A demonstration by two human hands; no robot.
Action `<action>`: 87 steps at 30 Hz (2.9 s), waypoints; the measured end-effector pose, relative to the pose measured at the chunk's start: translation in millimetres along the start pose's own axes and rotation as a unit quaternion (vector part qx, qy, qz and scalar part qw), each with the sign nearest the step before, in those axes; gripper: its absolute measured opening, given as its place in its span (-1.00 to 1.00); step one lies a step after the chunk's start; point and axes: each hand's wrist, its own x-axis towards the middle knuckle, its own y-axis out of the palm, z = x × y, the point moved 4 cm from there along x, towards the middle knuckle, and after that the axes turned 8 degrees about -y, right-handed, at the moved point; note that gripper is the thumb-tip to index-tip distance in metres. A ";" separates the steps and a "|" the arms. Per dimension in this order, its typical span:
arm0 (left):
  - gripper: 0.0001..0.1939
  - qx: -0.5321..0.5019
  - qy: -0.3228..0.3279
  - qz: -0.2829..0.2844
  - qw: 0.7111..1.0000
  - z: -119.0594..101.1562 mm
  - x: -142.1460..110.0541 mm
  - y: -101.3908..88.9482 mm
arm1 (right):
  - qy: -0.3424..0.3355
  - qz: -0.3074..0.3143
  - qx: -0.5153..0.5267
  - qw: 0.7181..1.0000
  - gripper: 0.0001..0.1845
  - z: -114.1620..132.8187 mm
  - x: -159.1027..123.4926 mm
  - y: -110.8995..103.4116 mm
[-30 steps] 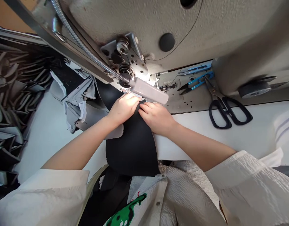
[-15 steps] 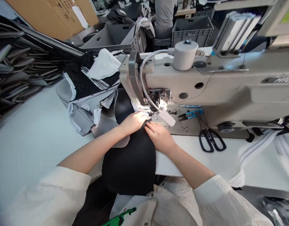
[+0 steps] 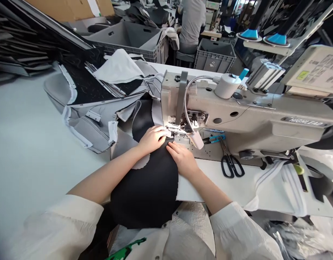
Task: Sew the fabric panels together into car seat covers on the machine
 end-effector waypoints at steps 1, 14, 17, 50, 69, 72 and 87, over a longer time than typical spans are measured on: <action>-0.72 -0.013 -0.006 0.004 1.000 1.7 1.4 0.8 | 0.001 0.004 -0.004 1.000 -0.54 -0.2 0.4 -0.8; -0.68 0.021 -0.008 0.068 0.997 23.2 -56.6 -30.0 | -0.069 0.043 0.016 0.997 -0.53 66.8 10.4 10.4; -0.68 0.015 -0.011 0.074 0.997 30.5 -93.2 -48.2 | -0.078 0.008 0.016 0.997 -0.61 68.4 -2.3 1.7; -0.59 -0.008 -0.013 0.080 0.997 48.3 -85.3 -57.1 | 0.093 0.003 -0.024 0.995 -0.56 -26.4 -83.9 -46.9; -0.84 0.085 -0.137 0.170 0.972 -10.3 -51.0 -44.7 | -0.049 -0.060 -0.048 0.996 -0.67 1.8 -36.9 -25.3; -0.86 -0.031 -0.147 0.153 0.977 -4.1 -53.6 -34.9 | 0.034 -0.030 -0.085 0.995 -0.63 0.8 -18.2 -15.7; -0.87 -0.319 -0.147 -0.029 0.936 18.6 -53.6 -39.6 | 0.207 0.113 -0.121 0.964 -0.60 5.5 51.4 14.4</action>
